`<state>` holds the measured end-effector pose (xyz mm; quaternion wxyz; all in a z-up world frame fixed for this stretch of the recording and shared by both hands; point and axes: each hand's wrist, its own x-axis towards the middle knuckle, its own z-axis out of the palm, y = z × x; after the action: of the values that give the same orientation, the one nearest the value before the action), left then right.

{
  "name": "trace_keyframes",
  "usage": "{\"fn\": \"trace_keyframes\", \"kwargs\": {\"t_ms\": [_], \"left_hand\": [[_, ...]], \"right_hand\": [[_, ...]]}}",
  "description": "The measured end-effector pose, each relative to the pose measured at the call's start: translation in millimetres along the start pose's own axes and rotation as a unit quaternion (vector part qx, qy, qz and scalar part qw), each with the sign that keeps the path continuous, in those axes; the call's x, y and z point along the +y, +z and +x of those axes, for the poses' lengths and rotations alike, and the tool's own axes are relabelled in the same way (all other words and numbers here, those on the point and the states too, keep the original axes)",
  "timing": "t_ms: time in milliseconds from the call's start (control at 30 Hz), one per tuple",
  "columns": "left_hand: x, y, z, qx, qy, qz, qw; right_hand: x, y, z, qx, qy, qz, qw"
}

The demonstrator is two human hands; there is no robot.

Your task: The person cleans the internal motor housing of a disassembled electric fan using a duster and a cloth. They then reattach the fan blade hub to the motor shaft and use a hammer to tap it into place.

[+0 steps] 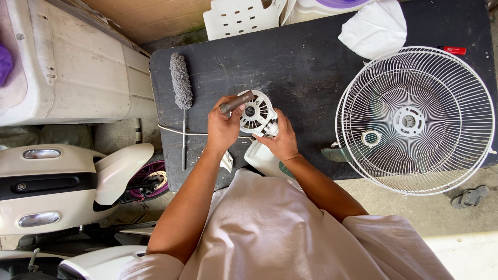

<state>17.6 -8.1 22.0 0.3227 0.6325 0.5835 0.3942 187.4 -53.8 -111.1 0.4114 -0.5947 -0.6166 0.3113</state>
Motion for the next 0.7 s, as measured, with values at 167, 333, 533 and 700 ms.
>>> {"fn": "trace_keyframes", "kwargs": {"t_ms": [167, 333, 533, 700], "left_hand": [[-24, -2, 3, 0.047, -0.014, -0.159, 0.986], [-68, -29, 1, 0.100, -0.038, -0.248, 0.963], [-160, -74, -54, 0.014, -0.269, 0.102, 0.957], [-246, -82, -95, -0.010, -0.286, 0.236, 0.929]], "right_hand": [[2, 2, -3, 0.007, -0.009, 0.000, 1.000], [6, 3, 0, 0.021, -0.042, 0.007, 0.999], [5, 2, -4, 0.030, -0.052, -0.007, 0.998], [-10, -2, -5, 0.029, -0.044, 0.006, 0.999]]}}
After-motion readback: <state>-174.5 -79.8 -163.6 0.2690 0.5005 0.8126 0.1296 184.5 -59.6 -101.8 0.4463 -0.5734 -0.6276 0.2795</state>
